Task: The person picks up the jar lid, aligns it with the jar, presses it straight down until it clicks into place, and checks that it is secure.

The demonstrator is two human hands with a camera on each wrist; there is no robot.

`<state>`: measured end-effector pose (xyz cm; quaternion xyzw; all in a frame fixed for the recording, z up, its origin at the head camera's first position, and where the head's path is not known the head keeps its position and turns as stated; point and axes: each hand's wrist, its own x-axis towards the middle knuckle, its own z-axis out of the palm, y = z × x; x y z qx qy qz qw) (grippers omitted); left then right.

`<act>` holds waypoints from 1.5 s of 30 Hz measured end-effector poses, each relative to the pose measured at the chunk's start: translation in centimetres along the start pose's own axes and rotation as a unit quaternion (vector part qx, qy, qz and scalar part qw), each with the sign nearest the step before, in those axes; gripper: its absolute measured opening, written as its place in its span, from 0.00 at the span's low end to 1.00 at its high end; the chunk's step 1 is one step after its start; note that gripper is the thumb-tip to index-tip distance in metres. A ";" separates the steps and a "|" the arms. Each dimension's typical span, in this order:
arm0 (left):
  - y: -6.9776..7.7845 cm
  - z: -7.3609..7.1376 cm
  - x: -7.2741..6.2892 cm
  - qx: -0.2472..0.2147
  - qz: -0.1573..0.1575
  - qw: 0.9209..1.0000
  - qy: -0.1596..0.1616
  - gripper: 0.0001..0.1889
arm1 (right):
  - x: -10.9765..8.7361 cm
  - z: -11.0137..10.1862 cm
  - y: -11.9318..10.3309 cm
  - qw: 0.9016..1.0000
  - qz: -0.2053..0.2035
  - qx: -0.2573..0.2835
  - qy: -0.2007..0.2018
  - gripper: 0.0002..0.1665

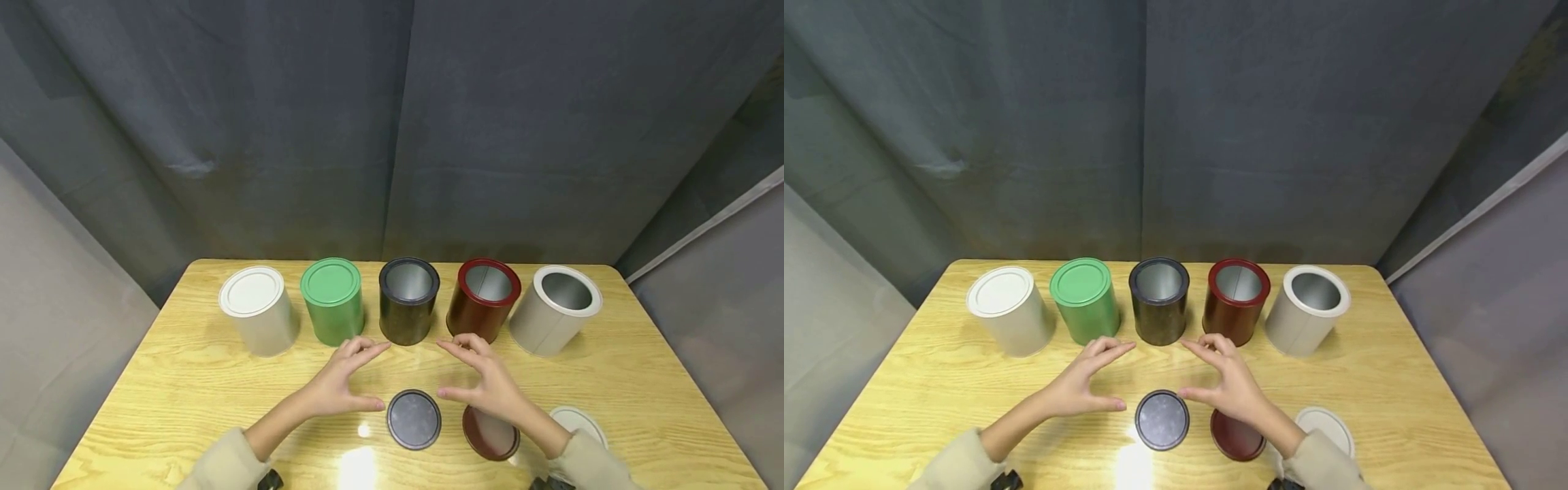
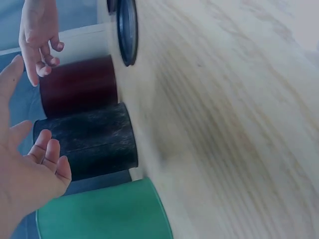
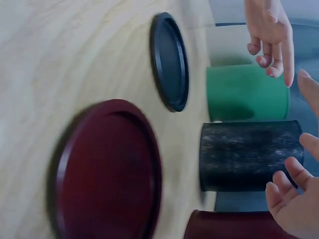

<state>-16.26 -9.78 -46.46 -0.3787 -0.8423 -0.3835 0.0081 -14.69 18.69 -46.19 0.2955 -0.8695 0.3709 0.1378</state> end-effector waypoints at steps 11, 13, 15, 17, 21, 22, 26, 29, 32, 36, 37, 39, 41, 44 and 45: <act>-1.2 1.4 0.3 0.026 -0.015 0.998 -0.056 0.49 | -1.8 2.1 1.7 0.999 -0.019 -0.031 -0.019 0.49; -1.4 1.7 0.2 0.024 -0.024 0.997 -0.068 0.48 | -2.2 2.4 1.8 0.999 -0.013 -0.041 -0.029 0.49; -1.6 1.9 0.2 0.024 -0.036 0.996 -0.082 0.48 | -2.5 2.6 1.8 0.998 -0.006 -0.050 -0.043 0.48; -1.8 2.1 0.1 0.027 -0.044 0.994 -0.097 0.48 | -2.8 2.8 1.8 0.997 0.003 -0.055 -0.059 0.48; -2.2 2.5 0.1 0.041 -0.047 0.991 -0.115 0.49 | -3.1 3.1 1.7 0.994 0.022 -0.060 -0.091 0.50; -2.3 2.6 0.1 0.043 -0.046 0.991 -0.118 0.49 | -3.2 3.2 1.7 0.993 0.026 -0.061 -0.096 0.51; -2.5 2.9 0.1 0.044 -0.051 0.989 -0.132 0.48 | -3.5 3.5 1.7 0.989 0.044 -0.074 -0.116 0.51; -2.5 3.2 0.0 0.039 -0.058 0.988 -0.140 0.47 | -3.7 3.6 1.6 0.987 0.055 -0.081 -0.126 0.51; -2.5 3.4 0.0 0.038 -0.064 0.987 -0.145 0.46 | -3.8 3.8 1.6 0.986 0.061 -0.088 -0.131 0.51; -2.4 3.8 0.0 0.050 -0.075 0.983 -0.159 0.46 | -3.7 4.0 1.6 0.983 0.062 -0.097 -0.142 0.52; -2.4 3.9 0.0 0.052 -0.079 0.982 -0.163 0.46 | -3.7 4.0 1.6 0.982 0.062 -0.098 -0.147 0.52; -2.5 4.1 0.0 0.055 -0.082 0.981 -0.170 0.47 | -3.8 4.1 1.5 0.981 0.066 -0.097 -0.157 0.52; -2.5 4.3 0.0 0.057 -0.084 0.980 -0.172 0.47 | -3.8 4.2 1.5 0.979 0.070 -0.096 -0.164 0.52; -2.5 4.4 0.1 0.060 -0.083 0.980 -0.172 0.47 | -3.9 4.3 1.5 0.979 0.072 -0.091 -0.168 0.51; -2.4 4.4 0.1 0.061 -0.084 0.979 -0.174 0.47 | -3.9 4.3 1.5 0.979 0.072 -0.090 -0.168 0.51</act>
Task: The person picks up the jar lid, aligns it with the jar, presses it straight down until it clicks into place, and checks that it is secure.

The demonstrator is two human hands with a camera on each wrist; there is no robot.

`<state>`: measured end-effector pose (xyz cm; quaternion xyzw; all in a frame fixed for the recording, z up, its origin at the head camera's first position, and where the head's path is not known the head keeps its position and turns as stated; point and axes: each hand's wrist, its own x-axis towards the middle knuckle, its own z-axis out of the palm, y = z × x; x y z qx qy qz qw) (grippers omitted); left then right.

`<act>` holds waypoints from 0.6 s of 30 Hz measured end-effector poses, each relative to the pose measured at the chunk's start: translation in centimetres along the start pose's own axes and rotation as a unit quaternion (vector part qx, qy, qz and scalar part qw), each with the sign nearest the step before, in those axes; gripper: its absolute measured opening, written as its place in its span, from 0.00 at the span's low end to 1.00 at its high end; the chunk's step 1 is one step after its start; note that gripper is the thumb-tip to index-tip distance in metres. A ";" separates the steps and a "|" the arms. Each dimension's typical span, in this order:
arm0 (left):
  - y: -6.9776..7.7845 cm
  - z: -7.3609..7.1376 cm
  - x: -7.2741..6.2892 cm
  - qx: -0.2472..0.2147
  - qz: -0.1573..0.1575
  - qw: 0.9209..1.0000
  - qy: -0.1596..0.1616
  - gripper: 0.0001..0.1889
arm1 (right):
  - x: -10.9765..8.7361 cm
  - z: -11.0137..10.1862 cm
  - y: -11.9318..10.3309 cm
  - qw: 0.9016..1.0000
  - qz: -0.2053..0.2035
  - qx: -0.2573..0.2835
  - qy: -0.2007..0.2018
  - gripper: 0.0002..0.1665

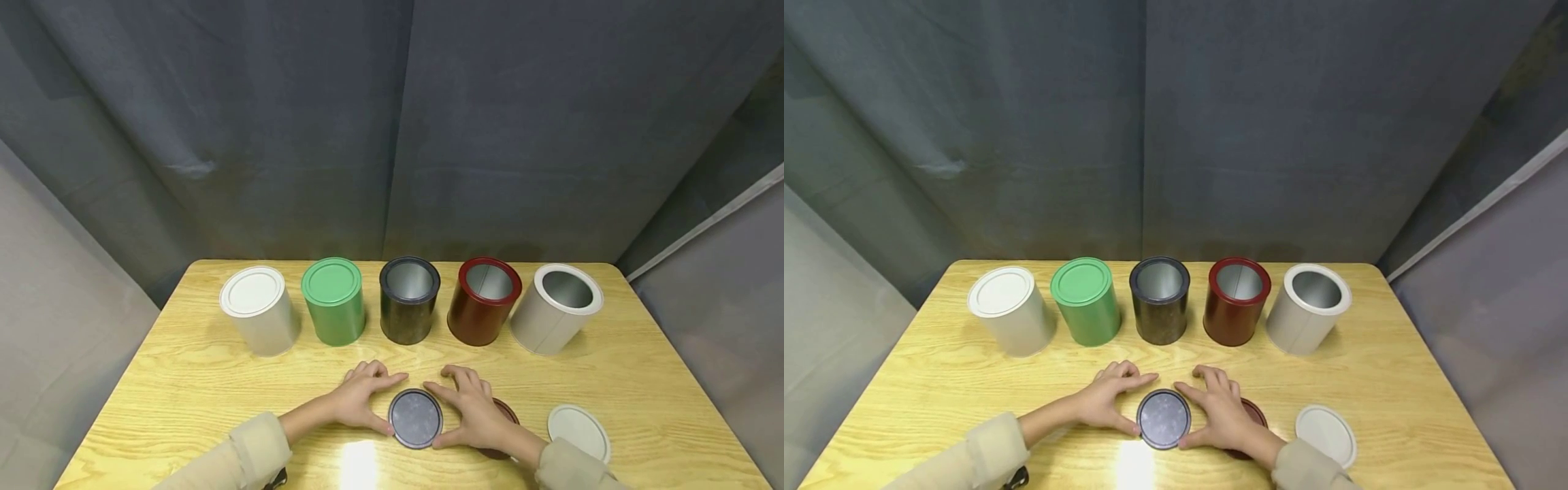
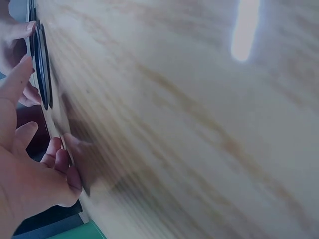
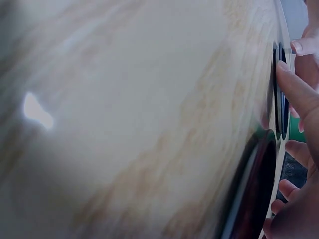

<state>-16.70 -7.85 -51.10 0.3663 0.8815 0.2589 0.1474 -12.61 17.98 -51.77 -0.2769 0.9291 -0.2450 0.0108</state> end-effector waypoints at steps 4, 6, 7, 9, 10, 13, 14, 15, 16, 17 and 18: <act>0.0 0.1 0.1 0.009 -0.004 1.000 -0.007 0.48 | 0.0 0.1 0.0 1.000 -0.003 0.012 0.000 0.51; 0.0 0.1 0.1 0.010 -0.003 1.000 -0.009 0.48 | 0.0 0.2 0.0 1.000 -0.003 0.015 -0.002 0.52; 0.0 0.2 0.1 0.011 -0.002 1.000 -0.009 0.48 | 0.0 0.2 0.0 1.000 -0.002 0.017 -0.005 0.52; 0.0 0.3 0.1 0.012 0.000 1.000 -0.008 0.49 | -0.1 0.3 0.1 1.000 0.001 0.018 -0.010 0.52; 0.0 0.3 0.1 0.012 0.000 1.000 -0.008 0.49 | -0.1 0.3 0.1 1.000 0.002 0.018 -0.012 0.52; 0.1 0.4 0.0 0.018 -0.002 1.000 -0.004 0.49 | -0.1 0.3 0.1 1.000 0.004 0.015 -0.018 0.51; 0.1 0.5 0.0 0.021 -0.003 1.000 -0.002 0.49 | 0.0 0.4 0.1 1.000 0.004 0.014 -0.019 0.51; 0.1 0.5 0.0 0.022 -0.005 1.000 0.000 0.48 | 0.0 0.4 0.1 1.000 0.004 0.012 -0.019 0.51; 0.2 0.6 0.0 0.024 -0.006 1.000 0.003 0.47 | 0.0 0.4 0.0 1.000 0.004 0.010 -0.019 0.51; 0.2 0.6 0.0 0.027 -0.008 1.000 0.006 0.46 | 0.0 0.4 0.0 1.000 0.005 0.008 -0.019 0.51; 0.2 0.6 0.0 0.029 -0.010 0.999 0.008 0.45 | 0.0 0.4 0.0 1.000 0.006 0.009 -0.020 0.51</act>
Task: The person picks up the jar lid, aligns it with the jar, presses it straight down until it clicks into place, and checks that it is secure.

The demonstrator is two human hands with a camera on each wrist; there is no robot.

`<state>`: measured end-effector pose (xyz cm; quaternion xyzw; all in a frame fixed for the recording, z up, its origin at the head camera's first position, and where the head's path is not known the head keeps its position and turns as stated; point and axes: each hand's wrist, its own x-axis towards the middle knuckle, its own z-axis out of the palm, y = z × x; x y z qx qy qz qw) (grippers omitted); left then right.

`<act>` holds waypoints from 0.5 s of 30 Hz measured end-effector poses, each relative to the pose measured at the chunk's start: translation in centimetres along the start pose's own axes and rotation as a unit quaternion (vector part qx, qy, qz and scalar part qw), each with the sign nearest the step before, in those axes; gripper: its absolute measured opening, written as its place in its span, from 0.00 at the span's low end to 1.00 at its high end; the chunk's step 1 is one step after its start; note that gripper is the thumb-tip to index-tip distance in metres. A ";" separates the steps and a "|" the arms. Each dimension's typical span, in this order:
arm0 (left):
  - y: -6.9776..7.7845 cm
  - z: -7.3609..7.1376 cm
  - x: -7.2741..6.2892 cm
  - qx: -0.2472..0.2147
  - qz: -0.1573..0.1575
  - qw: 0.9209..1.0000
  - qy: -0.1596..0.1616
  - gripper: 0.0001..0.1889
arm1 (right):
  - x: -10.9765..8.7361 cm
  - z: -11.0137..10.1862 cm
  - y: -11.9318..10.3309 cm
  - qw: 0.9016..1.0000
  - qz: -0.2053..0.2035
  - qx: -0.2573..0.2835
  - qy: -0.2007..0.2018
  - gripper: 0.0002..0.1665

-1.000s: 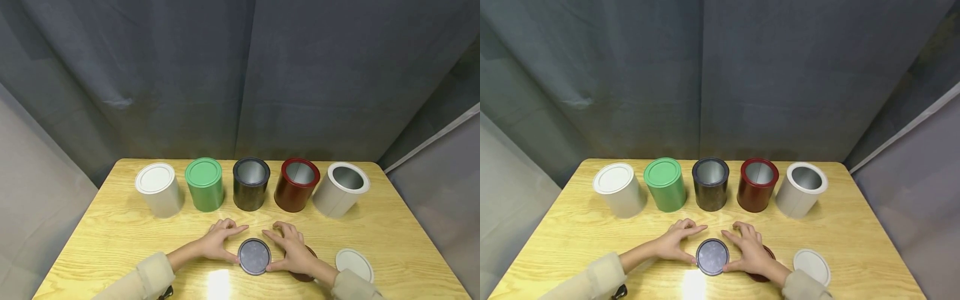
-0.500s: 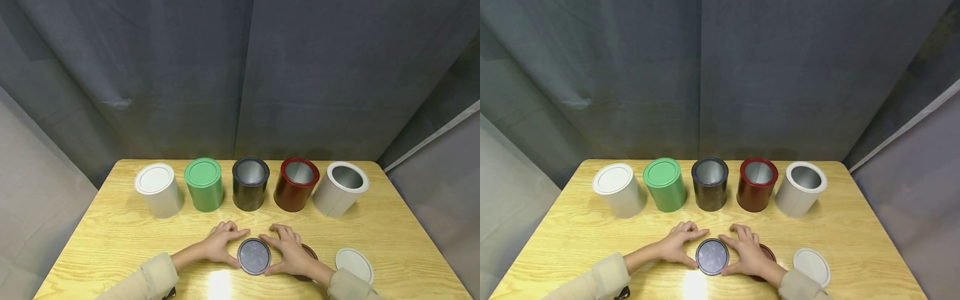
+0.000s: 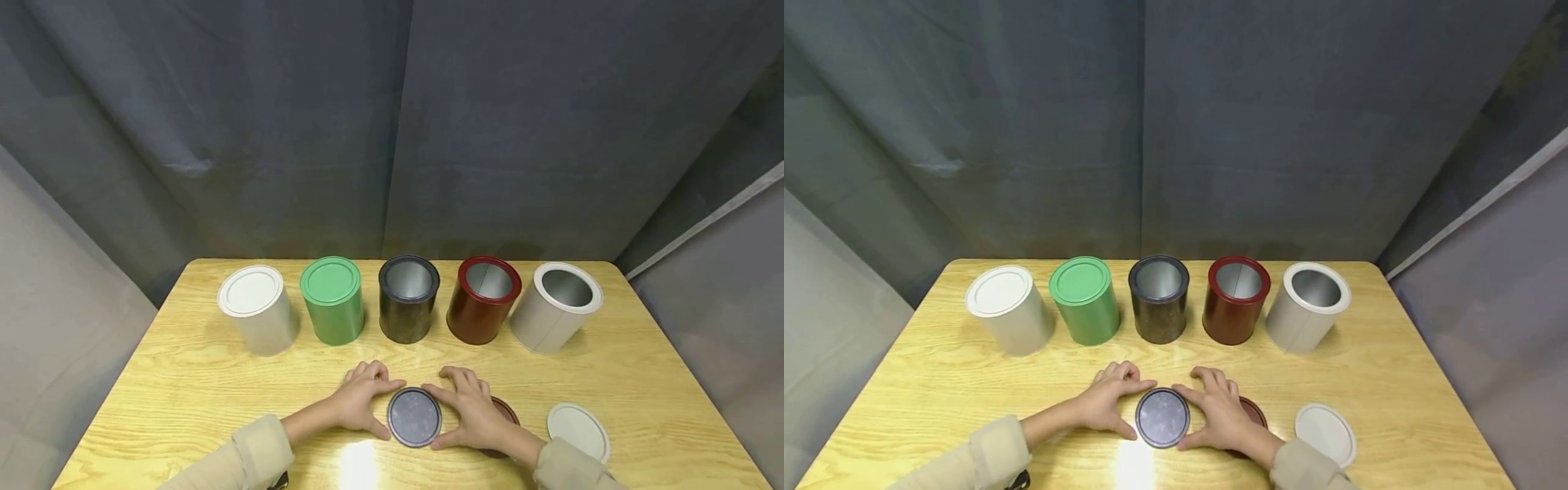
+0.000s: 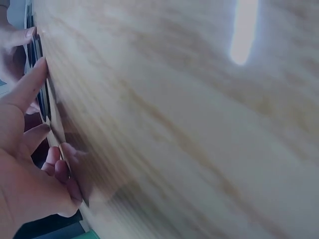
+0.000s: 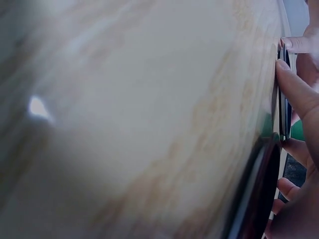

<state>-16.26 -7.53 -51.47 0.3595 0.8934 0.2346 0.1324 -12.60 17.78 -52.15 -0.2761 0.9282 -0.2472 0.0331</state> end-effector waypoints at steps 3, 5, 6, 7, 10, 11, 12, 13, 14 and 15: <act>0.2 -0.1 -0.1 0.008 -0.007 1.000 0.004 0.43 | 0.1 0.0 0.0 1.000 0.002 0.001 -0.002 0.51; 0.3 -0.1 -0.1 0.016 -0.009 1.000 0.006 0.43 | 0.1 0.0 -0.1 1.000 0.002 0.002 -0.002 0.51; 0.4 -0.1 -0.1 0.020 -0.010 1.000 0.008 0.43 | 0.1 0.0 -0.1 1.000 0.002 0.003 -0.002 0.51; 0.4 0.0 -0.1 0.023 -0.010 1.000 0.009 0.43 | 0.1 0.0 -0.1 1.000 0.002 0.003 -0.002 0.51; 0.6 0.0 -0.1 0.025 -0.009 1.000 0.010 0.42 | 0.2 -0.1 -0.1 1.000 0.000 0.005 0.000 0.51; 0.6 0.0 -0.1 0.024 -0.008 1.000 0.009 0.42 | 0.2 -0.1 -0.1 1.000 -0.001 0.006 0.001 0.51; 0.6 0.0 -0.1 0.021 -0.009 1.000 0.007 0.42 | 0.2 -0.1 -0.1 1.000 -0.001 0.007 0.002 0.51; 0.7 0.0 -0.1 0.019 -0.009 1.000 0.006 0.41 | 0.2 0.0 0.0 1.000 -0.003 0.008 0.004 0.51; 0.7 0.0 -0.2 0.018 -0.009 1.000 0.004 0.41 | 0.2 0.0 0.0 1.000 -0.004 0.008 0.005 0.51; 0.7 0.0 -0.2 0.016 -0.010 1.000 0.003 0.41 | 0.2 0.0 0.0 1.000 -0.005 0.009 0.006 0.51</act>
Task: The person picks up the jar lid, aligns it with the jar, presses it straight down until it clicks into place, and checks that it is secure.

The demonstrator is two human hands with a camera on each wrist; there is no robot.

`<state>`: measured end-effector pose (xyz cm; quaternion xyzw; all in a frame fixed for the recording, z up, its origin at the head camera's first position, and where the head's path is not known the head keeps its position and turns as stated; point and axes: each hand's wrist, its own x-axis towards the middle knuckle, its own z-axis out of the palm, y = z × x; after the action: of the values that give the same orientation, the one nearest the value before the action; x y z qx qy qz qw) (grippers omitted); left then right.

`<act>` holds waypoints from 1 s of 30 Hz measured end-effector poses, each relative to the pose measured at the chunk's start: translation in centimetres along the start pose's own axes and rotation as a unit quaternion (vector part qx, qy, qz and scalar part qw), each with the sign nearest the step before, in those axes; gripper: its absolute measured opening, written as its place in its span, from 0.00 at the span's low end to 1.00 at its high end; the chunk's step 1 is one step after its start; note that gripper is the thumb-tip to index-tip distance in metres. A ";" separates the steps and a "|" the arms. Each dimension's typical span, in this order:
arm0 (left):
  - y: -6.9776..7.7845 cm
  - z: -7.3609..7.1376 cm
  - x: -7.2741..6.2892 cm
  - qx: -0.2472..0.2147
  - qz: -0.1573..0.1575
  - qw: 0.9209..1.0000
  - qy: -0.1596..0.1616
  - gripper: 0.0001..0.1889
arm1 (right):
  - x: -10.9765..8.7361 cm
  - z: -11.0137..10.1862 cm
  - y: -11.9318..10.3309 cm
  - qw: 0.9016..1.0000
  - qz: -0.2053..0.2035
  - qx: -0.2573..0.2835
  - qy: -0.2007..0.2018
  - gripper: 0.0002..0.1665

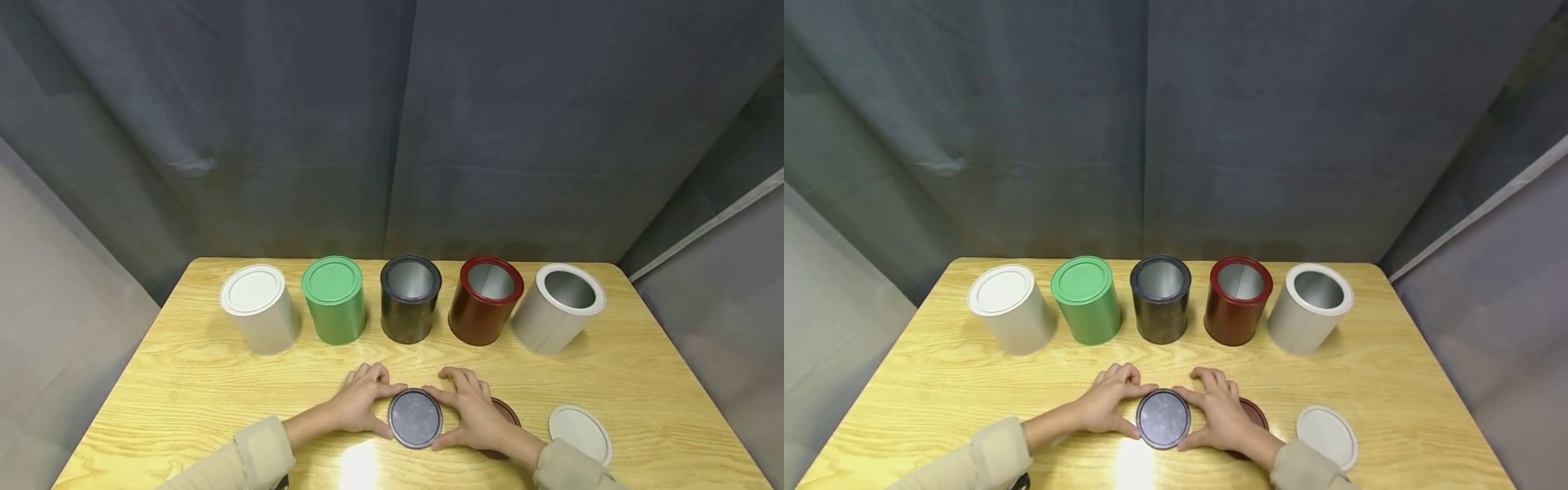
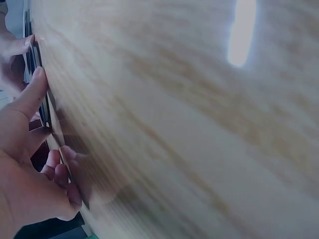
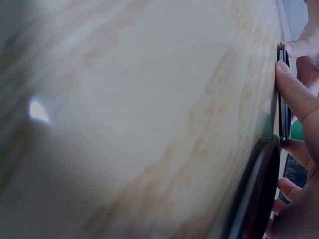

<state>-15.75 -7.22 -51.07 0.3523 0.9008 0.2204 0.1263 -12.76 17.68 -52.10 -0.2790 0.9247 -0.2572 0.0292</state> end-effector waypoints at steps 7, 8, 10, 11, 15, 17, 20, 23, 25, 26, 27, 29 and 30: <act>-0.1 0.1 0.1 0.000 0.000 1.000 -0.006 0.41 | 0.0 -0.1 0.0 1.000 -0.004 0.006 0.003 0.51; -0.1 0.1 0.1 -0.003 0.000 1.000 -0.008 0.41 | 0.0 -0.1 0.0 1.000 -0.005 0.008 0.003 0.51; -0.2 0.0 0.1 -0.010 0.000 1.000 -0.010 0.41 | 0.0 -0.2 0.0 1.000 -0.007 0.011 0.003 0.52; -0.2 0.0 0.1 -0.013 0.000 1.000 -0.011 0.41 | 0.0 -0.2 0.0 1.000 -0.009 0.013 0.004 0.52; -0.3 -0.1 0.1 -0.030 0.002 1.000 -0.009 0.41 | 0.0 -0.5 0.0 1.000 -0.016 0.027 0.004 0.51; -0.4 -0.1 0.1 -0.040 0.003 0.999 -0.008 0.42 | 0.0 -0.6 0.0 0.999 -0.014 0.039 -0.002 0.51; -0.5 -0.1 0.1 -0.058 0.005 0.998 -0.007 0.41 | 0.0 -0.9 0.0 0.999 -0.015 0.050 -0.009 0.50; -0.6 -0.3 0.0 -0.077 0.010 0.997 -0.003 0.41 | 0.0 -1.1 -0.1 0.998 -0.032 0.054 -0.001 0.50; -0.5 -0.5 0.0 -0.086 0.016 0.996 0.002 0.41 | 0.1 -1.3 -0.1 0.997 -0.054 0.054 0.013 0.49; -0.5 -0.6 -0.1 -0.091 0.019 0.996 0.005 0.41 | 0.1 -1.4 0.0 0.996 -0.064 0.054 0.020 0.49; -0.5 -0.7 -0.1 -0.092 0.023 0.995 0.009 0.41 | 0.1 -1.5 0.0 0.995 -0.076 0.053 0.029 0.48; -0.4 -0.9 -0.1 -0.095 0.030 0.995 0.017 0.41 | 0.2 -1.7 0.0 0.993 -0.097 0.053 0.046 0.47; -0.3 -1.0 -0.1 -0.098 0.035 0.994 0.020 0.41 | 0.3 -1.8 0.1 0.991 -0.107 0.053 0.054 0.47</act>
<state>-16.26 -7.82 -50.31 0.3654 0.8641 0.3190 0.1346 -13.38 18.45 -50.56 -0.3601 0.8749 -0.3222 -0.0340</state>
